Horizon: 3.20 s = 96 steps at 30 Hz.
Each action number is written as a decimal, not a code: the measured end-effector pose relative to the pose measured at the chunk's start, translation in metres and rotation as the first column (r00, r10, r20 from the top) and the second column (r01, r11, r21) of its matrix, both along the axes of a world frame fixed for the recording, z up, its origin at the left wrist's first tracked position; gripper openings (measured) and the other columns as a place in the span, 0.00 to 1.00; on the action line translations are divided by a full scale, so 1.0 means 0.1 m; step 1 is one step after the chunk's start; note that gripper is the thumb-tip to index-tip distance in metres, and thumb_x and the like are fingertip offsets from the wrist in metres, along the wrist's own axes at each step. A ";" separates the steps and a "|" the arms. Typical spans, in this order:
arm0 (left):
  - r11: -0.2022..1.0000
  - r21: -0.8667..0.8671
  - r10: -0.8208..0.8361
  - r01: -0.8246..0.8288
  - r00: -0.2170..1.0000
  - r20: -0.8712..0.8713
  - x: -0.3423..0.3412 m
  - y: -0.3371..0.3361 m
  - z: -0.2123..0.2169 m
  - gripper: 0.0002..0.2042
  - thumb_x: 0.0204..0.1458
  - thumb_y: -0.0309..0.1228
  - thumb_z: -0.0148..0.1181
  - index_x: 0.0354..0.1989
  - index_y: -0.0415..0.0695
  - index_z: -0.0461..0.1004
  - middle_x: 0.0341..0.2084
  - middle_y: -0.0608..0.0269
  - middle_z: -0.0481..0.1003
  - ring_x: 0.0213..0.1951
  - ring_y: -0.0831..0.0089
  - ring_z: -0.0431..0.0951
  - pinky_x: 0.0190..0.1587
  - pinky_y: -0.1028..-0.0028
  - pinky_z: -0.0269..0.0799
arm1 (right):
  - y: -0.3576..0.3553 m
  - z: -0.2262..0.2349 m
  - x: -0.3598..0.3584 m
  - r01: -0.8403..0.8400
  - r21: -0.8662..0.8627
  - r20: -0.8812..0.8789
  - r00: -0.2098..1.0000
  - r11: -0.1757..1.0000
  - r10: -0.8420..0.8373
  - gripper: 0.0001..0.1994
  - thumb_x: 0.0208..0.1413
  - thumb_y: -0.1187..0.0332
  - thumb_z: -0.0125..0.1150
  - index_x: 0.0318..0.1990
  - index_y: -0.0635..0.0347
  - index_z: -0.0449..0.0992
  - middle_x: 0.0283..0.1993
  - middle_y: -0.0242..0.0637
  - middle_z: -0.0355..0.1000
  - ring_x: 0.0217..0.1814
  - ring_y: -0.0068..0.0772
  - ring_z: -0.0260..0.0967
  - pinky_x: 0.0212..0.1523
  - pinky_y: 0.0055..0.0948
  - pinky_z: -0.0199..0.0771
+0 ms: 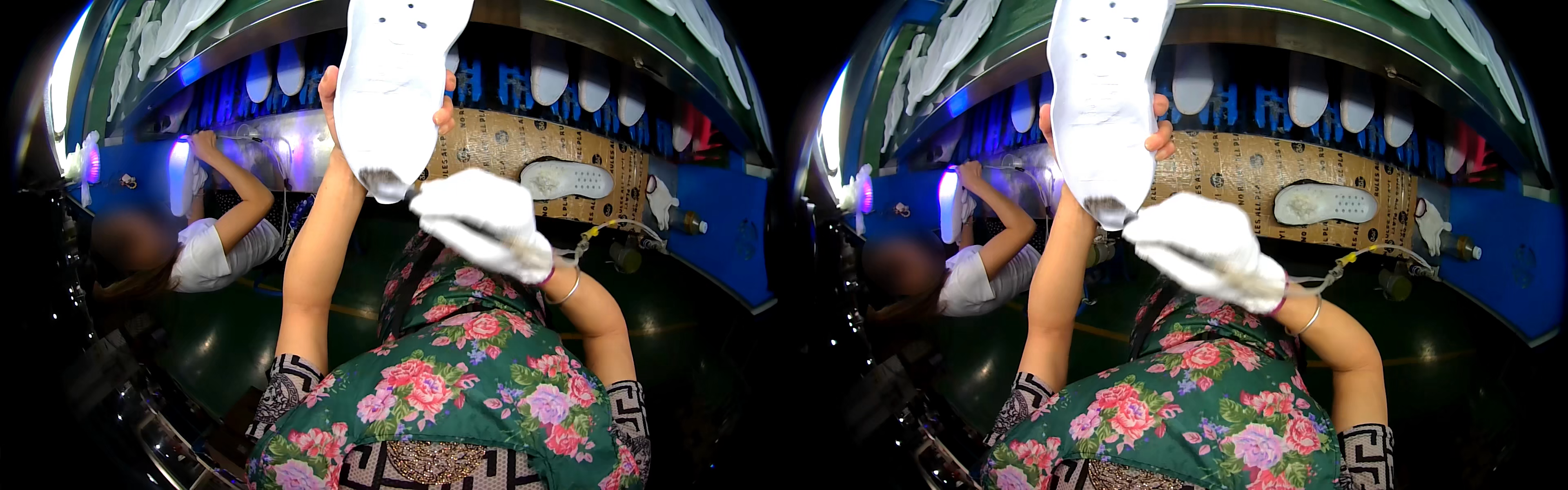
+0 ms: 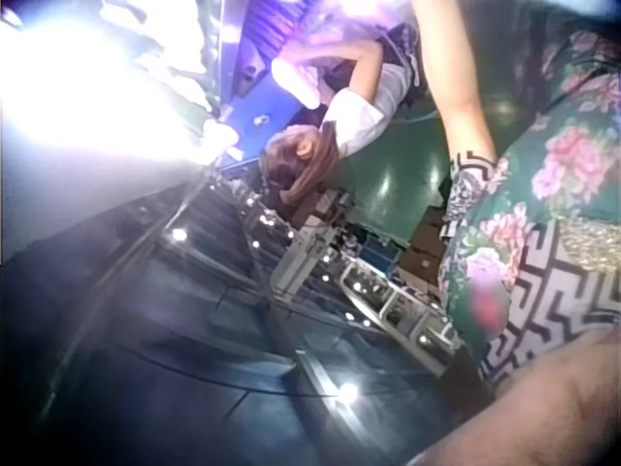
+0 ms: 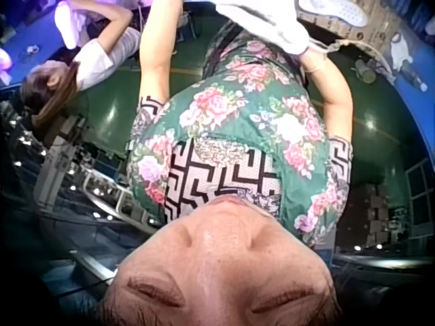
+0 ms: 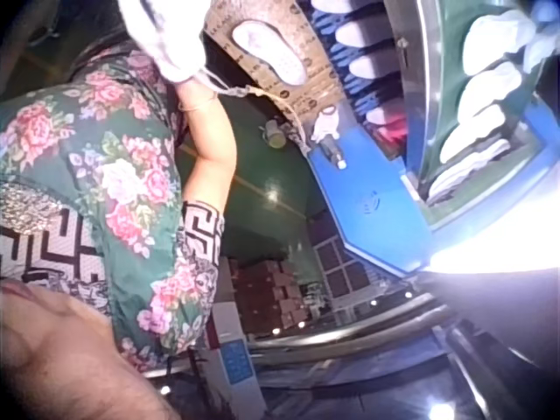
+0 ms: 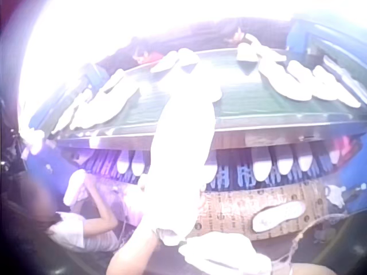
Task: The person applies glue to white shoe soles using a brush, places the soles onto a moving conveyor belt, and picks up assembled shoes from a lower rack to move them.
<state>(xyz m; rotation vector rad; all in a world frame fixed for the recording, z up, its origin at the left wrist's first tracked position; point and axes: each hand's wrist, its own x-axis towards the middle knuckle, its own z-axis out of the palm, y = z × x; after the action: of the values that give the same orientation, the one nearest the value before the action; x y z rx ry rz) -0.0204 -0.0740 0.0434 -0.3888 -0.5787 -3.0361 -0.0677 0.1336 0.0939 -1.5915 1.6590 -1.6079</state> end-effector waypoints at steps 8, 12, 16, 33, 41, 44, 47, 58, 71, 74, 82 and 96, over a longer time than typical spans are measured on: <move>0.987 0.005 -0.160 0.160 0.987 0.004 -0.04 -0.09 0.08 0.52 0.41 0.70 0.55 0.64 0.36 0.58 0.47 0.39 0.66 0.35 0.58 0.69 0.32 0.66 0.66 | 0.02 0.12 -0.02 0.083 0.071 0.168 0.981 0.994 -0.094 0.11 0.48 0.75 0.70 0.41 0.60 0.82 0.39 0.40 0.79 0.39 0.34 0.78 0.43 0.29 0.77; 0.993 -0.043 -0.100 0.112 0.972 0.213 0.01 -0.02 0.21 0.50 0.43 0.67 0.53 0.63 0.33 0.60 0.43 0.38 0.66 0.33 0.57 0.71 0.30 0.67 0.67 | -0.03 0.03 0.00 0.077 -0.056 -0.227 0.970 0.995 -0.088 0.13 0.47 0.76 0.69 0.43 0.60 0.81 0.38 0.39 0.79 0.37 0.38 0.78 0.39 0.30 0.78; 0.981 -0.162 -0.076 0.105 0.982 0.173 -0.03 -0.11 0.23 0.50 0.43 0.68 0.52 0.64 0.35 0.60 0.42 0.39 0.67 0.33 0.58 0.70 0.31 0.66 0.66 | 0.01 -0.08 0.15 -0.052 -0.026 -0.293 0.955 0.998 0.042 0.13 0.48 0.73 0.69 0.44 0.57 0.81 0.36 0.39 0.79 0.34 0.37 0.77 0.35 0.29 0.77; 0.989 -0.058 -0.128 0.136 0.984 0.128 -0.03 -0.26 0.15 0.44 0.46 0.60 0.54 0.66 0.38 0.59 0.53 0.33 0.66 0.42 0.48 0.75 0.34 0.59 0.77 | -0.15 0.03 0.07 -0.068 0.180 0.210 0.977 0.981 0.029 0.10 0.48 0.75 0.70 0.39 0.60 0.82 0.38 0.38 0.79 0.40 0.32 0.77 0.43 0.27 0.76; 0.973 0.228 -0.070 0.021 0.975 0.209 0.06 -0.18 0.20 0.38 0.51 0.53 0.52 0.68 0.43 0.57 0.53 0.39 0.70 0.47 0.44 0.75 0.41 0.47 0.77 | -0.17 0.00 0.04 -0.191 0.290 0.615 0.788 0.938 -0.029 0.08 0.52 0.78 0.66 0.41 0.66 0.81 0.35 0.34 0.76 0.30 0.20 0.73 0.29 0.19 0.72; 0.991 0.123 0.025 -0.057 0.969 0.246 0.16 -0.17 0.07 0.38 0.53 0.54 0.49 0.66 0.39 0.58 0.48 0.39 0.73 0.43 0.45 0.78 0.41 0.49 0.79 | -0.18 0.04 -0.03 -0.157 0.249 0.802 0.586 0.956 -0.113 0.09 0.53 0.76 0.66 0.41 0.68 0.80 0.28 0.35 0.75 0.26 0.19 0.72 0.26 0.18 0.70; 0.972 0.033 0.202 -0.234 0.894 0.401 0.23 0.06 0.17 0.35 0.57 0.52 0.43 0.65 0.37 0.58 0.47 0.44 0.74 0.43 0.54 0.80 0.44 0.59 0.80 | -0.24 0.11 -0.23 0.044 0.321 0.604 0.760 0.946 -0.241 0.10 0.51 0.76 0.66 0.42 0.67 0.80 0.31 0.36 0.77 0.29 0.21 0.73 0.30 0.18 0.72; 0.973 0.047 0.197 -0.227 0.916 0.350 0.48 0.39 0.08 0.33 0.59 0.52 0.43 0.64 0.37 0.59 0.48 0.44 0.74 0.42 0.56 0.81 0.45 0.59 0.81 | -0.45 0.33 -0.47 0.316 -0.231 -0.505 0.769 0.920 -0.391 0.12 0.47 0.78 0.68 0.42 0.61 0.81 0.39 0.42 0.79 0.40 0.38 0.78 0.42 0.30 0.78; 0.992 -0.077 0.091 -0.100 0.989 -0.112 0.67 -0.33 0.49 0.59 0.39 0.59 0.71 0.71 0.40 0.40 0.60 0.29 0.54 0.48 0.34 0.72 0.38 0.45 0.82 | 0.31 0.05 -0.37 0.372 0.140 0.837 0.451 0.917 -0.311 0.10 0.54 0.80 0.60 0.45 0.72 0.78 0.29 0.39 0.75 0.25 0.23 0.70 0.24 0.18 0.68; 0.990 0.003 0.142 -0.143 0.974 -0.175 0.13 -0.65 0.79 0.51 0.49 0.66 0.55 0.71 0.40 0.46 0.62 0.28 0.51 0.49 0.35 0.71 0.35 0.50 0.82 | 0.30 -0.06 -0.32 0.379 0.191 0.857 0.385 0.906 -0.341 0.11 0.55 0.79 0.61 0.46 0.71 0.78 0.28 0.38 0.75 0.26 0.23 0.70 0.25 0.17 0.67; 0.816 0.487 0.238 -0.312 0.949 0.208 -0.79 -0.74 0.69 0.39 0.66 0.51 0.36 0.70 0.31 0.31 0.70 0.35 0.42 0.70 0.42 0.46 0.70 0.53 0.53 | 0.41 -0.56 -0.32 0.463 0.267 0.872 0.257 0.845 -0.417 0.11 0.56 0.78 0.62 0.46 0.72 0.78 0.29 0.37 0.75 0.26 0.24 0.72 0.24 0.19 0.69; 0.722 -0.393 0.679 -0.569 0.690 0.249 -0.50 -0.78 1.03 0.24 0.66 0.44 0.45 0.57 0.34 0.63 0.50 0.50 0.71 0.53 0.62 0.73 0.58 0.63 0.71 | 0.35 -0.79 -0.34 0.501 0.280 0.891 0.183 0.819 -0.416 0.12 0.57 0.78 0.61 0.48 0.73 0.76 0.34 0.38 0.74 0.27 0.24 0.70 0.26 0.19 0.69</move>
<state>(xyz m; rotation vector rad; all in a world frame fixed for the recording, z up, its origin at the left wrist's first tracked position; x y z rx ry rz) -0.0700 -0.1521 0.1467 0.3606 -0.9436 -2.3370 -0.1015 0.1684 0.0152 0.1555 1.3454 -2.2166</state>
